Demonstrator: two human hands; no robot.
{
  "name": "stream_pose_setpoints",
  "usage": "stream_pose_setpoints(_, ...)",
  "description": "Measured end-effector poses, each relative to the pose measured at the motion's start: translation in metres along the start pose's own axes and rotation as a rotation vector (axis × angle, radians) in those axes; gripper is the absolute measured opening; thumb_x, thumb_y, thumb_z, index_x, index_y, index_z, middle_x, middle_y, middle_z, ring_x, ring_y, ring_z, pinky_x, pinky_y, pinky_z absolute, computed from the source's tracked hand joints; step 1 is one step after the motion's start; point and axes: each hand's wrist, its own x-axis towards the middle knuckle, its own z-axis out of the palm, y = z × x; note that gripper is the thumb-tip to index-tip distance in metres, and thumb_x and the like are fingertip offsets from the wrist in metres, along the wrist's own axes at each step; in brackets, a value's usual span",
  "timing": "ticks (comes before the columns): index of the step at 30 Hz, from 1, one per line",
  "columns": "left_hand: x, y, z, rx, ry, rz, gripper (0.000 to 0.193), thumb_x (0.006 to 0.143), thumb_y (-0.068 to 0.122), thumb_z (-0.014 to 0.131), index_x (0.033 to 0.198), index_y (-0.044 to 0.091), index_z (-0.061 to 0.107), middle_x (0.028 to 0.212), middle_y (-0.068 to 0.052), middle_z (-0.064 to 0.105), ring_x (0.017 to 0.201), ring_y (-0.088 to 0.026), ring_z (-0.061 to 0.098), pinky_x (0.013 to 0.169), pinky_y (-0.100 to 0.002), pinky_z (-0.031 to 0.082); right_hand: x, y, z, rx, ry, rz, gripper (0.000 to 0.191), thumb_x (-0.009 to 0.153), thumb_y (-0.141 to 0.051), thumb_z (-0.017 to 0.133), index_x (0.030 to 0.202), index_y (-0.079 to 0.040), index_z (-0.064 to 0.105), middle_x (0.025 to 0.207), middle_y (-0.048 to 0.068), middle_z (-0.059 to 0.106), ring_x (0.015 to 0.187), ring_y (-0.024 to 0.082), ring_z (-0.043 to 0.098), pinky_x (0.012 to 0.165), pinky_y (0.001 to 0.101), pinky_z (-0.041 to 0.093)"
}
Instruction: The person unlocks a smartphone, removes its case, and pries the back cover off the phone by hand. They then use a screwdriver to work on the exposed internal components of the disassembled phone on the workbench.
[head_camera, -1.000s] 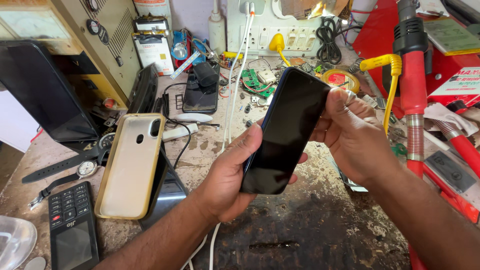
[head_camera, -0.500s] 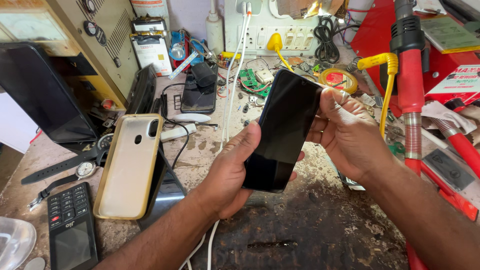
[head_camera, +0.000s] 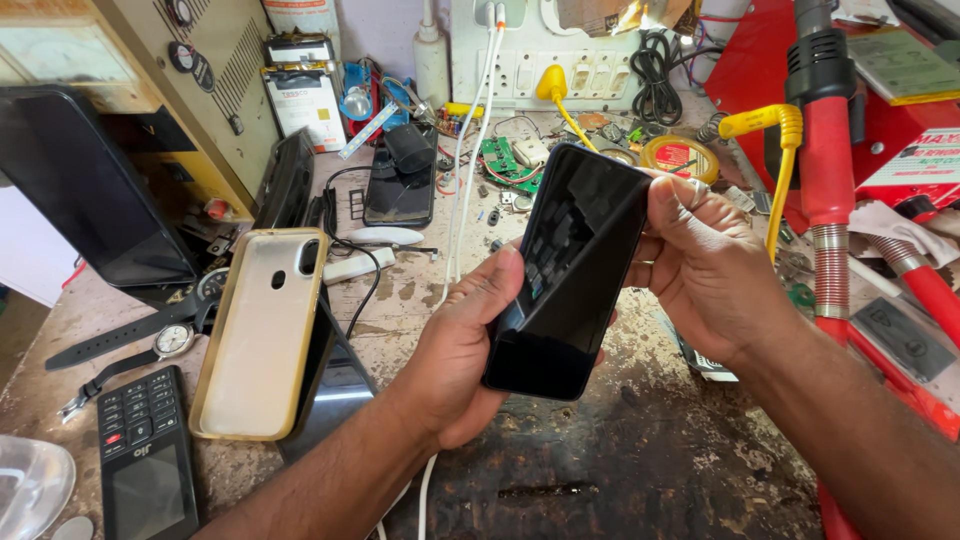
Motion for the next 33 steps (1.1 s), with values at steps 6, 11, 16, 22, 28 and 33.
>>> stream_pose_setpoints(6, 0.016, 0.003, -0.010, 0.103, 0.075, -0.011, 0.050, 0.109, 0.041, 0.048, 0.137, 0.001, 0.057, 0.117, -0.011, 0.071, 0.101, -0.021, 0.070, 0.087, -0.037, 0.060, 0.006, 0.003, -0.008, -0.028, 0.022, -0.031, 0.024, 0.105, -0.030, 0.063, 0.108, -0.008, 0.069, 0.099, 0.007, 0.076, 0.085, 0.020, 0.074, 0.071, 0.0394, 0.062)
stream_pose_setpoints(11, 0.027, 0.005, -0.002, 0.919, 0.262, 0.371, 0.065, 0.095, 0.051, 0.062, 0.132, -0.002, 0.060, 0.114, -0.016, 0.073, 0.102, -0.022, 0.073, 0.088, -0.034, 0.056, 0.011, 0.003, -0.008, -0.092, 0.022, -0.091, 0.029, 0.109, -0.031, 0.061, 0.106, -0.004, 0.071, 0.095, 0.010, 0.076, 0.081, 0.021, 0.073, 0.068, 0.0387, 0.061)
stream_pose_setpoints(16, 0.030, -0.010, 0.010, 1.641, 0.543, 0.375, 0.100, 0.066, 0.050, 0.092, 0.135, -0.003, 0.042, 0.113, -0.023, 0.065, 0.093, -0.043, 0.069, 0.072, -0.051, 0.055, 0.009, 0.012, -0.004, -0.139, 0.011, -0.165, 0.034, 0.111, -0.033, 0.055, 0.109, -0.002, 0.067, 0.105, 0.011, 0.073, 0.091, 0.021, 0.073, 0.079, 0.0421, 0.063)
stream_pose_setpoints(22, 0.048, -0.014, -0.006, 1.600, 0.556, 0.670, 0.097, 0.069, 0.037, 0.089, 0.141, -0.006, 0.040, 0.116, -0.024, 0.063, 0.092, -0.043, 0.070, 0.071, -0.051, 0.058, 0.025, 0.027, -0.014, 0.380, -0.206, 0.054, 0.034, 0.123, -0.032, 0.043, 0.137, -0.002, 0.055, 0.125, 0.010, 0.066, 0.118, 0.020, 0.062, 0.114, 0.0425, 0.048)
stream_pose_setpoints(28, 0.066, -0.025, -0.020, 1.683, 0.543, 0.683, 0.100, 0.074, 0.040, 0.089, 0.145, -0.008, 0.037, 0.115, -0.024, 0.062, 0.089, -0.042, 0.071, 0.070, -0.050, 0.059, 0.041, 0.039, -0.024, 0.212, -0.098, 0.135, 0.043, 0.108, -0.038, 0.041, 0.133, -0.005, 0.054, 0.121, 0.010, 0.069, 0.112, 0.022, 0.066, 0.104, 0.0423, 0.050)
stream_pose_setpoints(33, 0.072, -0.033, -0.020, 1.627, 0.561, 0.646, 0.102, 0.073, 0.040, 0.089, 0.146, -0.008, 0.037, 0.117, -0.025, 0.062, 0.088, -0.043, 0.070, 0.068, -0.051, 0.058, 0.046, 0.046, -0.035, 0.226, -0.041, 0.125, 0.043, 0.109, -0.038, 0.042, 0.136, -0.006, 0.055, 0.123, 0.008, 0.068, 0.114, 0.020, 0.063, 0.107, 0.0420, 0.049)
